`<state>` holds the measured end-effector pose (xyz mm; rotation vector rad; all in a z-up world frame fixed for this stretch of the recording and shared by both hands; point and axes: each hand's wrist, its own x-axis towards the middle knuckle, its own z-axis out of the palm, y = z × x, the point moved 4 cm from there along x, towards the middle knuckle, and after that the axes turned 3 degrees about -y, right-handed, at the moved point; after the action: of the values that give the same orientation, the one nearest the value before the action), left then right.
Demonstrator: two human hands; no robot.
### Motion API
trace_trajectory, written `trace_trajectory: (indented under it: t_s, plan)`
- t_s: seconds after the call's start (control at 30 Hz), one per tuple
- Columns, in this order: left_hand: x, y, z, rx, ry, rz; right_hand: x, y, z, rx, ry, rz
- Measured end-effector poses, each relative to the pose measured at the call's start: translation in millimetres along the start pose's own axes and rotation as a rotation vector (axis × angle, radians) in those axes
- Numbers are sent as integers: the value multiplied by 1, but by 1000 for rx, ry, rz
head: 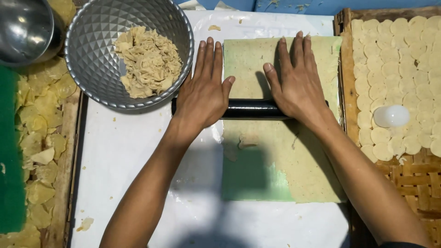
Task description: Rolling out dough and cutting it into circular shapes for food preparation.
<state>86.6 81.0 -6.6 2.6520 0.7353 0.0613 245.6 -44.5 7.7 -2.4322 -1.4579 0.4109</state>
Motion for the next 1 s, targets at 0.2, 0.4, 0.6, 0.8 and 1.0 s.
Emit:
trace_trajectory:
  t_s: [0.2,0.4,0.6,0.8,1.0]
  plan:
    - [-80,31,4,347,308,145,-70,-17,22,-179,59,-81]
    - [-106,32,13,226,223,207,-90,-15,19,-22,-193,27]
    - [-55,15,-9,102,199,218,-53,0,8,-60,-20,107]
    - [-84,24,6,243,251,136,-86,-13,16,-121,54,56]
    - [-124,39,10,320,330,169,-127,-12,37,-260,227,-106]
